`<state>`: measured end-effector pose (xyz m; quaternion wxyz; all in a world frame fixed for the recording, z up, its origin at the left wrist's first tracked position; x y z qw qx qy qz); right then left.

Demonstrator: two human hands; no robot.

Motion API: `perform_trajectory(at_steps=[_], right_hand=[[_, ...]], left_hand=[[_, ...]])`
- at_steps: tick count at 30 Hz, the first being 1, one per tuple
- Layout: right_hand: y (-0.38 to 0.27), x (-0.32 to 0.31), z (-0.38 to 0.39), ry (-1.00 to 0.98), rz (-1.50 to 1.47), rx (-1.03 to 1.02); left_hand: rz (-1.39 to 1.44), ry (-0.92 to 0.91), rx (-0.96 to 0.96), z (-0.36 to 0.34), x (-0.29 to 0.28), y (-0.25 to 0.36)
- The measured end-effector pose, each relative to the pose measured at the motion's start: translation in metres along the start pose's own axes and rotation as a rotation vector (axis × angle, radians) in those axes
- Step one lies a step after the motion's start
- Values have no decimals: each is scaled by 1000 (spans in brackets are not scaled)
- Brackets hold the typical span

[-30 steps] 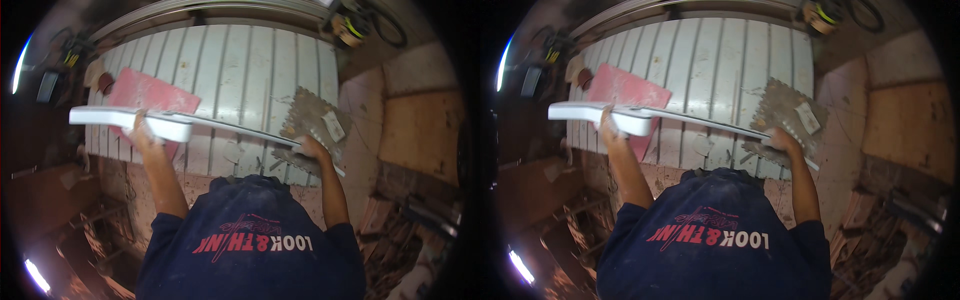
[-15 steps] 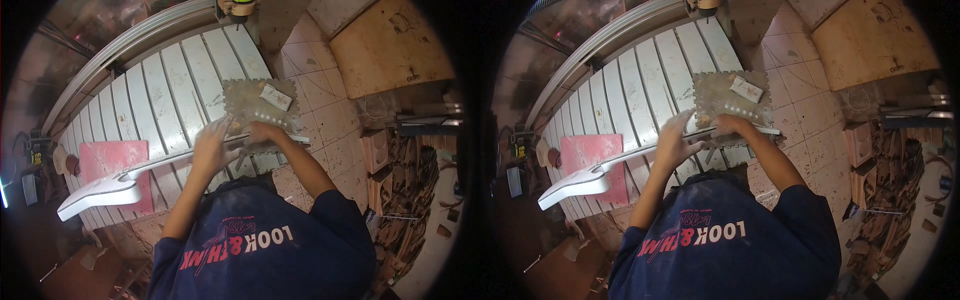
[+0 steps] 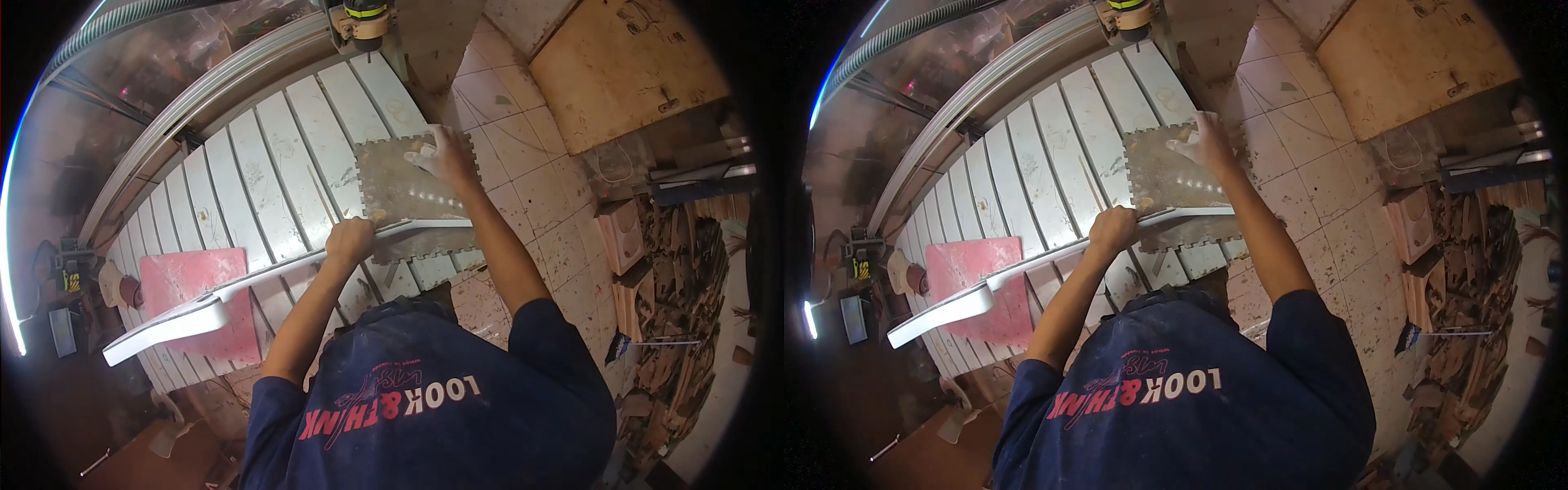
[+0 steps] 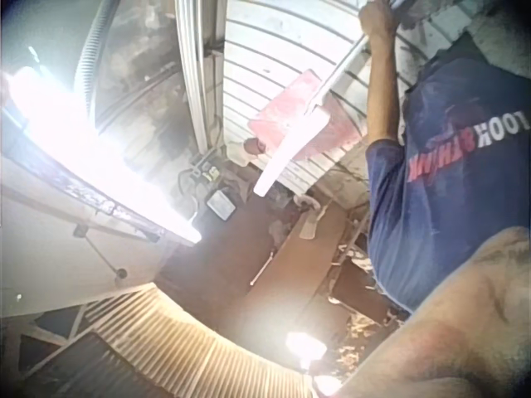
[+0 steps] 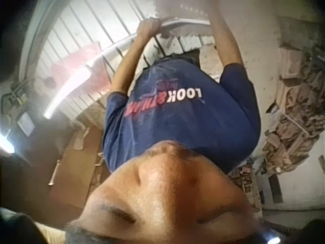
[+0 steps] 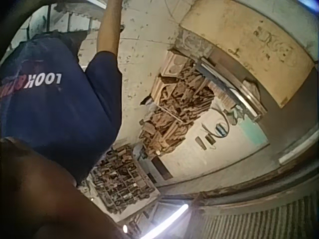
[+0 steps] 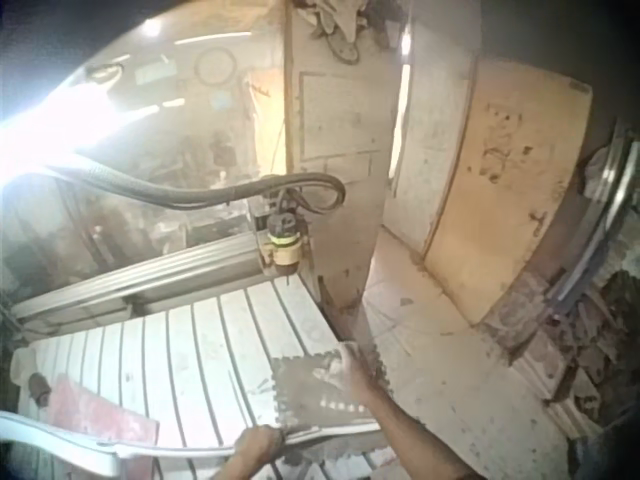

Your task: The person sands the surface and edges of a white electric guitar body using a sanding block, frequently rotating the instrument and wiping away dust with a cloth.

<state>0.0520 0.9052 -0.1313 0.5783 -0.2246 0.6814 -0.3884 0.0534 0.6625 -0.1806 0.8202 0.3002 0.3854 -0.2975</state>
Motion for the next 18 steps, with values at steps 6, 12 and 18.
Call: perform_trajectory(at_steps=[6, 12, 18], right_hand=[[36, 44, -2, -257, 557, 100], [-2, -50, 30, 133, 55, 95], [-18, -59, 161, 235, -740, 295]], left_hand=[[28, -102, -119, -10, -1, -15], [71, -166, -134, -16, -14, -18], [75, -168, -59, -16, -13, -10]])
Point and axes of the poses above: each hand's wrist, its own z-axis away from the middle knuckle, its own x-axis out of the palm, y = z × x, the point moved 10 cm from there along -z, towards the middle knuckle, and after that the axes turned 13 degrees about -y, right-handed, at the moved point
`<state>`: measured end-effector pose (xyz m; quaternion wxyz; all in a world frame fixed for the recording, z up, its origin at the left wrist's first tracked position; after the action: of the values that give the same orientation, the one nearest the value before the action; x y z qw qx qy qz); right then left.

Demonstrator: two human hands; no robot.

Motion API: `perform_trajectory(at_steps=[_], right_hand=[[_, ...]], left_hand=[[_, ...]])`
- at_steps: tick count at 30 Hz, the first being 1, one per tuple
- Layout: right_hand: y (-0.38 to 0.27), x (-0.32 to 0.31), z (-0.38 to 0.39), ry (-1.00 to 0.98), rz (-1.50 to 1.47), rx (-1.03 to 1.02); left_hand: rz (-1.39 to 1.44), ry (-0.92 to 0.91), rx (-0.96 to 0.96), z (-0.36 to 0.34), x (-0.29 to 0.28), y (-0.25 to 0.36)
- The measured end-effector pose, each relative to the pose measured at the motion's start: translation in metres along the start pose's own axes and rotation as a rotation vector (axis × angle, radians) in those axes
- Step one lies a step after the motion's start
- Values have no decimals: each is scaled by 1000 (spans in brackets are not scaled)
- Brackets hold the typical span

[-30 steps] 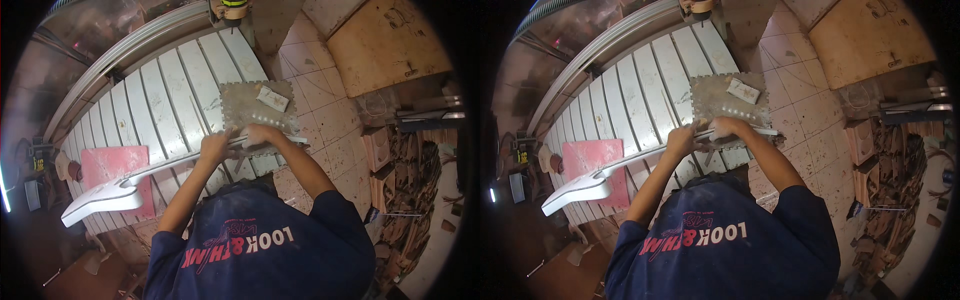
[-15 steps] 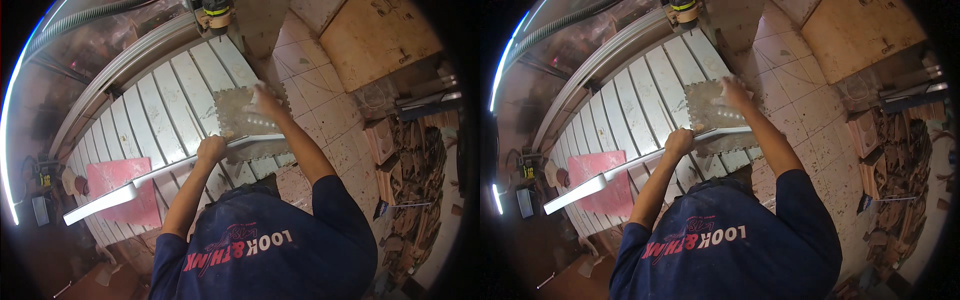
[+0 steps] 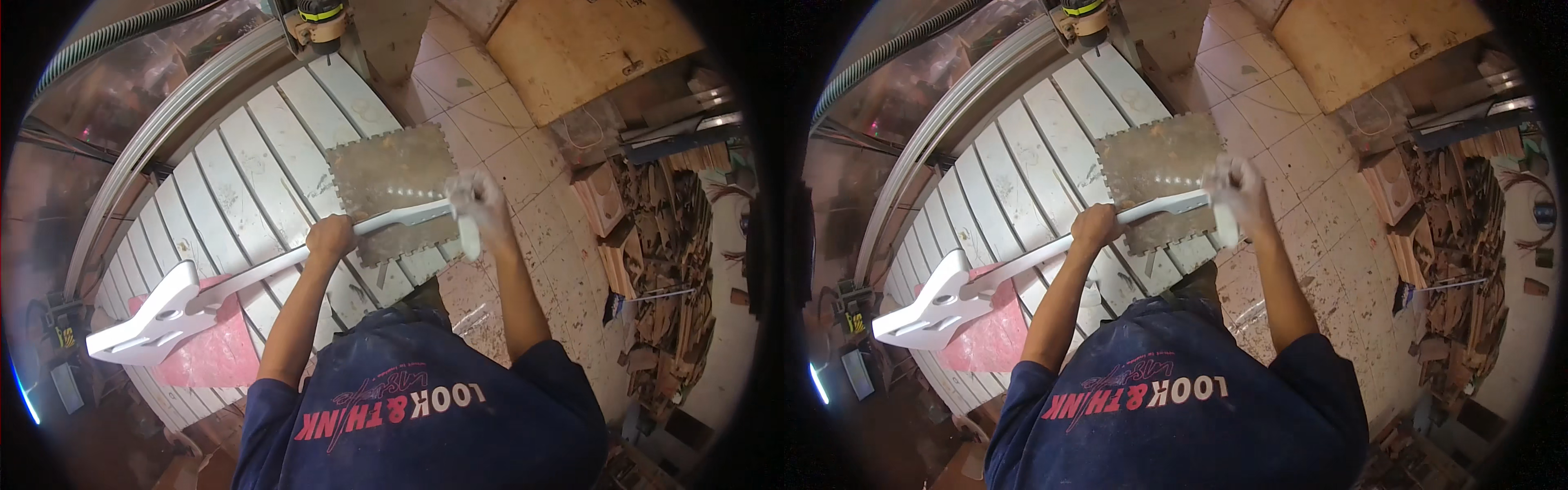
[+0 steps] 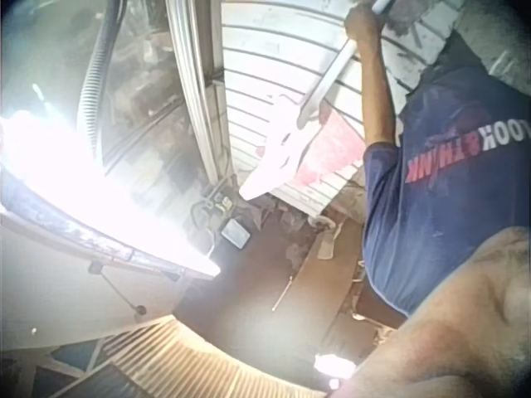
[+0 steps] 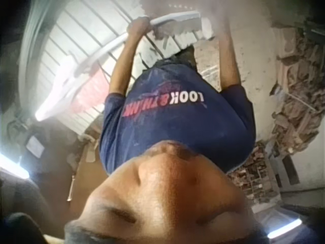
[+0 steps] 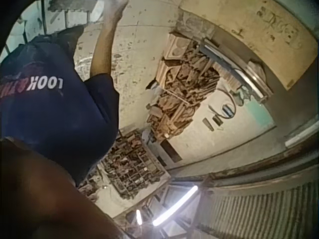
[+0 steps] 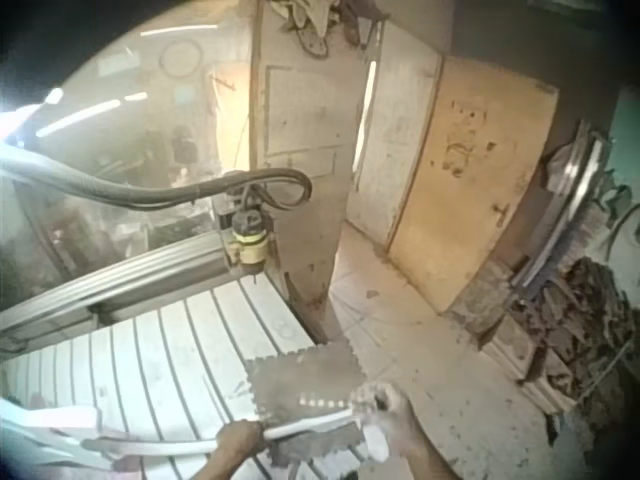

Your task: The person sands the surface and edges of a white electric guitar body using a sanding block, frequently rotating the instrument and wiping away dust with a cloth.

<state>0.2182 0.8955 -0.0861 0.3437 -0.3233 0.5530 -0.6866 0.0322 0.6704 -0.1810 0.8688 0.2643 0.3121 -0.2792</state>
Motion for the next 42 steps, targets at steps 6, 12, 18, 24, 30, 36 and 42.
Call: perform_trajectory(at_steps=[6, 12, 18, 24, 30, 36, 42], right_hand=[[68, 43, 78, -91, -13, 184], [132, 98, 154, -316, -32, 476], [149, 104, 197, -393, -21, 452], [200, 20, 197, -33, -148, 688], [281, 13, 175, 56, -579, 695], [284, 34, 167, 104, -847, 596], [167, 15, 138, 131, -518, 346]], left_hand=[[-24, 55, 9, 12, 8, 8], [-61, 127, 64, 24, 6, 17], [-64, 196, 68, 19, 11, 12], [-105, 218, 88, 17, 16, 14], [-132, 228, 77, 22, 11, 17], [-122, 181, 25, 23, 15, 17], [-144, 207, 17, 23, 20, 17]])
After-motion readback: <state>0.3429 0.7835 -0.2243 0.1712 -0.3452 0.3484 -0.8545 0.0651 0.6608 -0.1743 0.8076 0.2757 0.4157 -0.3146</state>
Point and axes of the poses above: each hand's wrist, its own z-axis away from the middle knuckle, its own x-axis out of the palm, y = z × x, the point moved 10 cm from there along -z, towards the middle knuckle, and after that the axes turned 13 degrees about -y, right-handed, at the moved point
